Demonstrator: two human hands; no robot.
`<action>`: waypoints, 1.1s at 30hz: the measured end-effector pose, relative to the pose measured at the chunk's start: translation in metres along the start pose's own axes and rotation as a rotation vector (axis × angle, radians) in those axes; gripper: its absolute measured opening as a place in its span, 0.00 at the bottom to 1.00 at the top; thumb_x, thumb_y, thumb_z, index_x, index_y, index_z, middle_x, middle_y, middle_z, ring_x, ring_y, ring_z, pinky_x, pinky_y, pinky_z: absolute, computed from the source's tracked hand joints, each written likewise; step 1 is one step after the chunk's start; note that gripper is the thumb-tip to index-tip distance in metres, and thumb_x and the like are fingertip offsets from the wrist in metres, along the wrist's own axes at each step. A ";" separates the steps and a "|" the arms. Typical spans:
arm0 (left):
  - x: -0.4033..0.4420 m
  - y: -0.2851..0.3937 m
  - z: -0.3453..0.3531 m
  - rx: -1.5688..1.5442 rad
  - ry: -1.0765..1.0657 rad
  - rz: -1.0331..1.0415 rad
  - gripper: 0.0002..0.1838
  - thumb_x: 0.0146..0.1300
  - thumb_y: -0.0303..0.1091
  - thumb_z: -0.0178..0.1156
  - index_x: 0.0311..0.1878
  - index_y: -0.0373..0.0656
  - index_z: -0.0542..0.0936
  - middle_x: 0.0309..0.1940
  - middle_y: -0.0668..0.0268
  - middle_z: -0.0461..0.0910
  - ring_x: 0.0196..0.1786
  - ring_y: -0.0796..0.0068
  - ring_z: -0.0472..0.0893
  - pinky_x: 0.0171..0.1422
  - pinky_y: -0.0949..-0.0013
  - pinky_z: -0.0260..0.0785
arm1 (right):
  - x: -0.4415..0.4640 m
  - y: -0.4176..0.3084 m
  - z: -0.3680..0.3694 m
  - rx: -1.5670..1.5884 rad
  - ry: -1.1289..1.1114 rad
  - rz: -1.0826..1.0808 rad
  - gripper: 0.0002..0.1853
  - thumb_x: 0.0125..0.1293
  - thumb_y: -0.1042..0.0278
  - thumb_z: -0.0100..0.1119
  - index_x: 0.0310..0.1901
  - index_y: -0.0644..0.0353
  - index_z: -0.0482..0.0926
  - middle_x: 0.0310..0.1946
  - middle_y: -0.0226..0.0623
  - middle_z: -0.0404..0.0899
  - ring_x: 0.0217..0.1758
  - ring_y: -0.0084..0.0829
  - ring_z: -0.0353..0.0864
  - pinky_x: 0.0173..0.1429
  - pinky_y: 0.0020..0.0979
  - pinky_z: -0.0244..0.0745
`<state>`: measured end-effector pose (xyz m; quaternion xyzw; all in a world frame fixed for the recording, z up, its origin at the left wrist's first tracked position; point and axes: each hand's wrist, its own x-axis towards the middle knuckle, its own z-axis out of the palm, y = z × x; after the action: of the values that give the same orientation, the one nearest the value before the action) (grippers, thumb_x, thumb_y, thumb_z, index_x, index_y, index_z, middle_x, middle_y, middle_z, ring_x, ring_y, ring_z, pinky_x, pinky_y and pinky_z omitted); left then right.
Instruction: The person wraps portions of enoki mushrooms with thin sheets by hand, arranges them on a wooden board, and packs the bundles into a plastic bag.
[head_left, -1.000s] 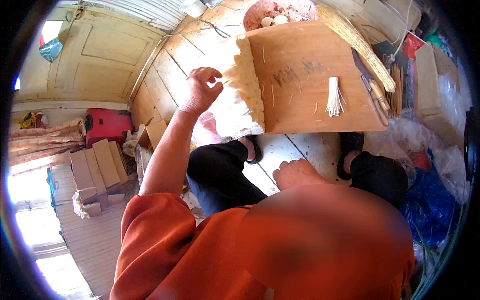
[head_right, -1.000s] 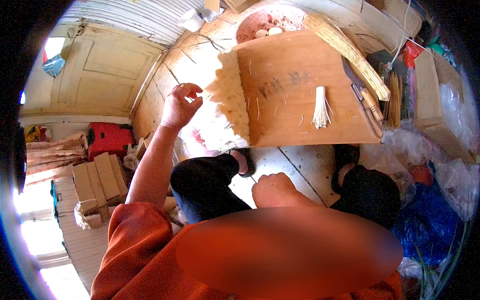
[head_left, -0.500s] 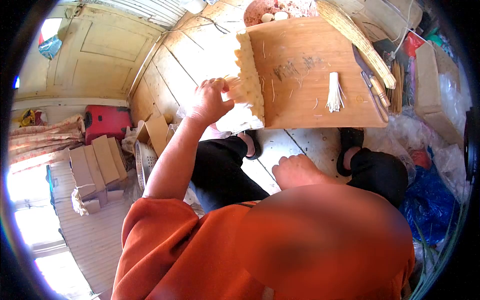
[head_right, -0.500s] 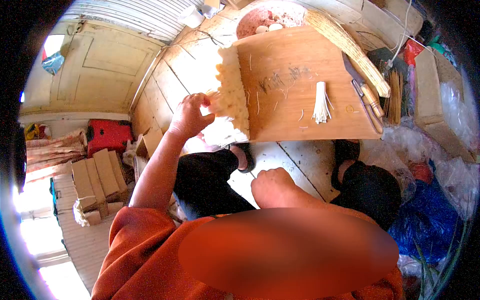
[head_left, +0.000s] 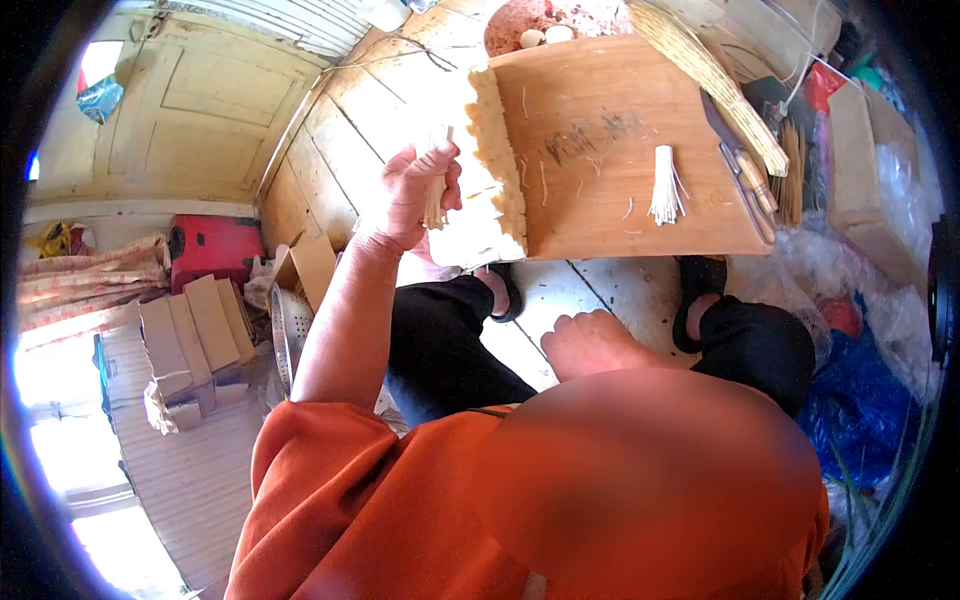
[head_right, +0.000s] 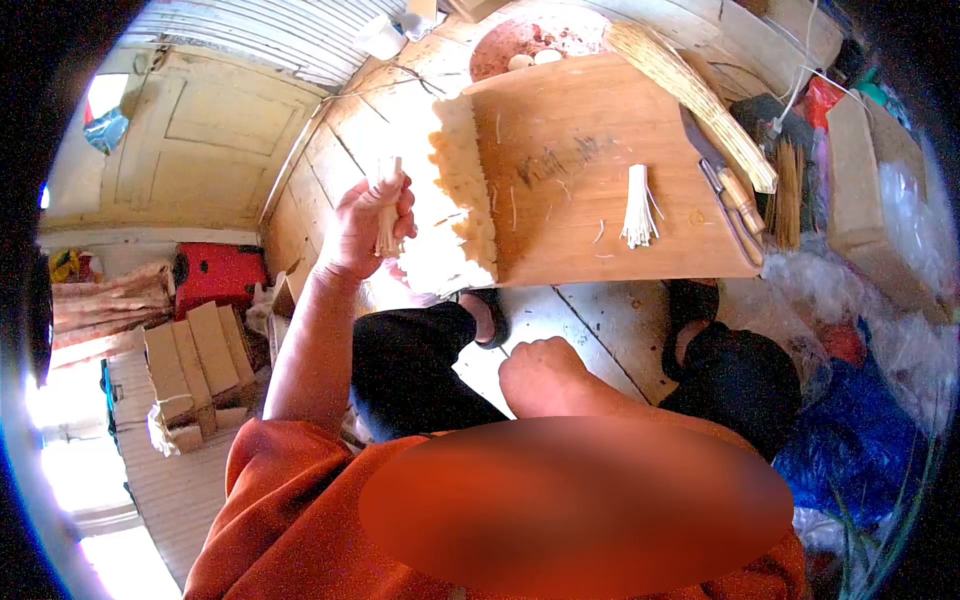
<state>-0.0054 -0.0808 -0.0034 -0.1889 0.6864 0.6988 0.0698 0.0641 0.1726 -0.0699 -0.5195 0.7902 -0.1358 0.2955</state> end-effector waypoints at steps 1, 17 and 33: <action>0.001 -0.003 0.002 0.102 0.054 0.022 0.13 0.69 0.41 0.58 0.45 0.41 0.73 0.26 0.67 0.72 0.22 0.77 0.70 0.29 0.70 0.66 | -0.001 0.000 -0.001 0.006 -0.001 0.002 0.09 0.58 0.70 0.56 0.33 0.57 0.86 0.35 0.42 0.86 0.39 0.37 0.86 0.41 0.39 0.80; -0.002 -0.024 -0.016 1.274 0.100 0.347 0.24 0.58 0.40 0.66 0.55 0.40 0.75 0.46 0.53 0.80 0.49 0.52 0.81 0.56 0.59 0.73 | -0.001 0.000 -0.001 -0.013 -0.043 -0.003 0.08 0.57 0.70 0.57 0.34 0.58 0.86 0.35 0.43 0.85 0.39 0.37 0.86 0.41 0.39 0.80; -0.027 -0.005 0.036 1.162 0.159 0.549 0.15 0.54 0.28 0.67 0.45 0.40 0.79 0.39 0.62 0.83 0.43 0.70 0.83 0.51 0.66 0.76 | -0.002 0.010 -0.013 0.004 -0.026 0.034 0.10 0.61 0.71 0.51 0.39 0.62 0.82 0.38 0.48 0.82 0.42 0.46 0.84 0.46 0.44 0.79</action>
<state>0.0153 -0.0411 0.0016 0.0111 0.9791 0.1899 -0.0718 0.0495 0.1770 -0.0639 -0.5071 0.7947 -0.1256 0.3091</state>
